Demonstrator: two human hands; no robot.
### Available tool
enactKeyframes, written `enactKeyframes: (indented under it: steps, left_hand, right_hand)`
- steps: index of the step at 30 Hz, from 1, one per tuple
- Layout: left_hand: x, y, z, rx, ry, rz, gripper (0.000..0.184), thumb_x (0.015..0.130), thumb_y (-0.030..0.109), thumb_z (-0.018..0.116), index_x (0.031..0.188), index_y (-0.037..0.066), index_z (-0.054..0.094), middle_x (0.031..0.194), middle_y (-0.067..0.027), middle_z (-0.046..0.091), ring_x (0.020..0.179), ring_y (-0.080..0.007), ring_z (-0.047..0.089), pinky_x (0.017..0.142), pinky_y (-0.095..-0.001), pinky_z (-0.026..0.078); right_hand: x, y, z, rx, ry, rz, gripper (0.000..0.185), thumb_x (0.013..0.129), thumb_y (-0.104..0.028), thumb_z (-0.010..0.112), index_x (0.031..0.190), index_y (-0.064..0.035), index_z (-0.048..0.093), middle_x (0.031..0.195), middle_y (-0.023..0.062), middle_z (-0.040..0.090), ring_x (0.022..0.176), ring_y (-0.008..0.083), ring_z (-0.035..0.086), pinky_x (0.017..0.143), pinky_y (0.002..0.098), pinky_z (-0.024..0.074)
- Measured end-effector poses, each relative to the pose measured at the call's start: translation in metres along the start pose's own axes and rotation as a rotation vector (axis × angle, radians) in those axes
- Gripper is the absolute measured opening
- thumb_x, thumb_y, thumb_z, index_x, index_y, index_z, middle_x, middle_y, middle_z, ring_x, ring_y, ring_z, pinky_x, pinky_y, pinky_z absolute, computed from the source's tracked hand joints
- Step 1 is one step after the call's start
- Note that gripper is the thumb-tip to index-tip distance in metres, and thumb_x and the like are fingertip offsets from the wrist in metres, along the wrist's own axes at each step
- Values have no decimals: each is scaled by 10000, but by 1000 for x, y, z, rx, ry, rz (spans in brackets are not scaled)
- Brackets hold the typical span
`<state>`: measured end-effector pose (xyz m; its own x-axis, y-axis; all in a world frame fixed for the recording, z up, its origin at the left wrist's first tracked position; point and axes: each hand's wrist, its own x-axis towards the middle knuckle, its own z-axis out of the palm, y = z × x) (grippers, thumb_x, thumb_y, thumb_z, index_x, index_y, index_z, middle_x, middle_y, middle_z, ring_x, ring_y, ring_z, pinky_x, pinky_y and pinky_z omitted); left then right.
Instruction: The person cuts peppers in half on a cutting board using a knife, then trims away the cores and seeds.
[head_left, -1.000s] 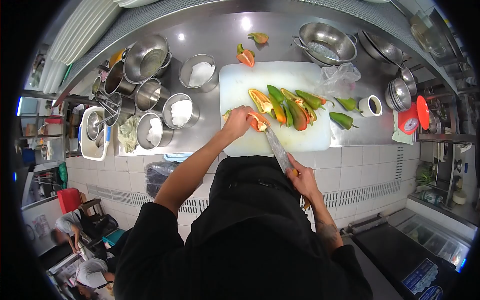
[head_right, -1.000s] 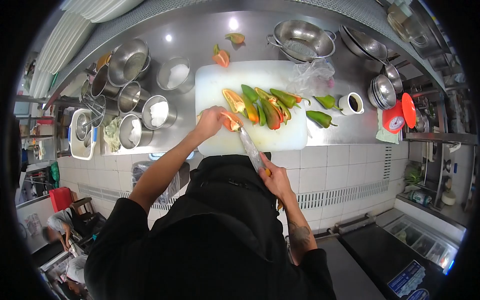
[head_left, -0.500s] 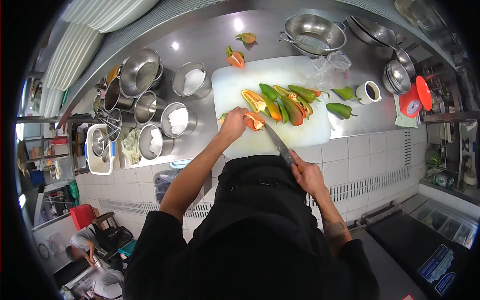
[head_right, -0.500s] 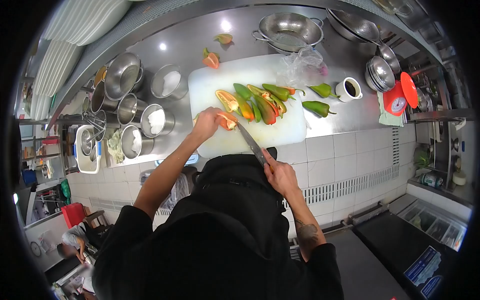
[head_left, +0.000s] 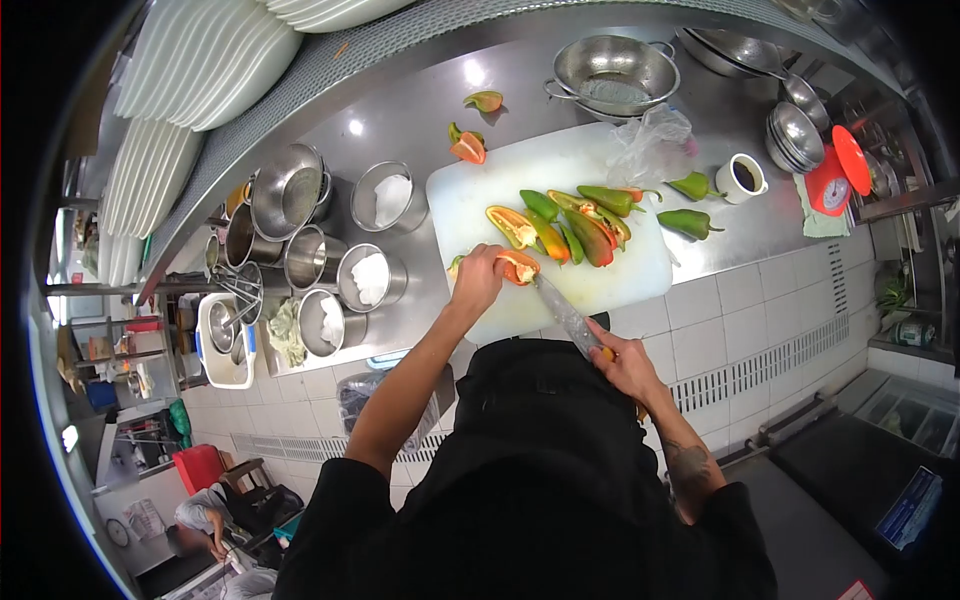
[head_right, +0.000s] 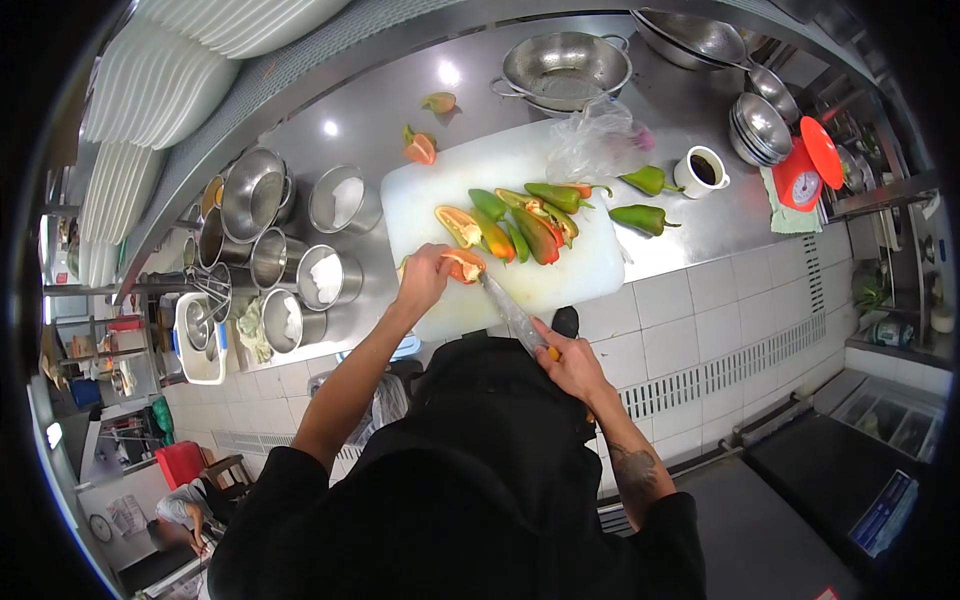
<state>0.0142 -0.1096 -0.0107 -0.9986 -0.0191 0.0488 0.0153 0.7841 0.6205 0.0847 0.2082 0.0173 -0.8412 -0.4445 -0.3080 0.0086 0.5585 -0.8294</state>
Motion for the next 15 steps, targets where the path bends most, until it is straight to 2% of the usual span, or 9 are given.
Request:
enactKeyframes:
  steps: [1, 2, 3, 4, 5, 6, 8, 15]
  left_hand:
    - [-2, -2, 1, 2, -4, 6, 164, 865, 42, 658, 1023, 0, 672, 913, -229, 638, 835, -424, 635, 743, -492, 522]
    - [-2, -4, 2, 29, 23, 37, 169, 861, 52, 676, 1023, 4, 682, 898, -209, 649, 787, -381, 648, 713, -460, 528]
    - [-1, -3, 2, 57, 53, 68, 175, 858, 63, 694, 1024, 8, 693, 884, -189, 659, 738, -338, 660, 683, -428, 533]
    - [-1, -2, 2, 59, 53, 75, 175, 858, 63, 694, 1024, 8, 693, 884, -189, 659, 738, -338, 660, 683, -428, 533]
    - [-3, -1, 2, 20, 28, 34, 194, 861, 49, 681, 1050, 6, 682, 907, -202, 652, 794, -378, 650, 719, -455, 530]
    - [-3, -1, 1, -17, 3, -8, 215, 865, 35, 667, 1077, 4, 672, 930, -214, 644, 849, -417, 639, 755, -483, 528]
    - [-2, -1, 1, -5, 6, -8, 214, 866, 35, 669, 1078, 4, 672, 935, -211, 647, 852, -414, 641, 756, -479, 528]
    - [-5, -1, 4, -8, 56, 5, 174, 866, 29, 669, 1037, 0, 678, 927, -205, 655, 859, -403, 648, 760, -462, 532]
  right_hand:
    - [1, -1, 2, 52, -23, 24, 531, 936, -193, 641, 1454, -232, 531, 755, 237, 657, 609, 364, 639, 668, 417, 539]
    - [3, -1, 3, 103, -44, 47, 534, 943, -182, 641, 1461, -235, 526, 728, 200, 661, 548, 303, 624, 629, 398, 537]
    - [5, -6, 0, 104, -37, 46, 534, 943, -182, 641, 1461, -235, 526, 728, 200, 661, 548, 303, 624, 629, 398, 537]
    - [5, -12, -5, 191, -97, 142, 540, 951, -165, 640, 1470, -243, 517, 700, 142, 640, 508, 230, 576, 571, 365, 517]
    - [6, -17, -7, 280, -160, 237, 547, 959, -148, 639, 1480, -251, 508, 673, 83, 619, 467, 157, 528, 514, 332, 497]
    - [5, -16, -8, 285, -158, 234, 547, 959, -148, 639, 1480, -251, 508, 673, 83, 619, 467, 157, 528, 514, 332, 497]
    - [0, -12, -10, 346, -185, 254, 552, 972, -123, 630, 1489, -265, 498, 645, 9, 553, 453, 73, 472, 435, 276, 442]
    - [7, -13, -10, 438, -238, 292, 552, 973, -111, 626, 1489, -261, 499, 647, 4, 548, 450, 71, 466, 425, 258, 444]
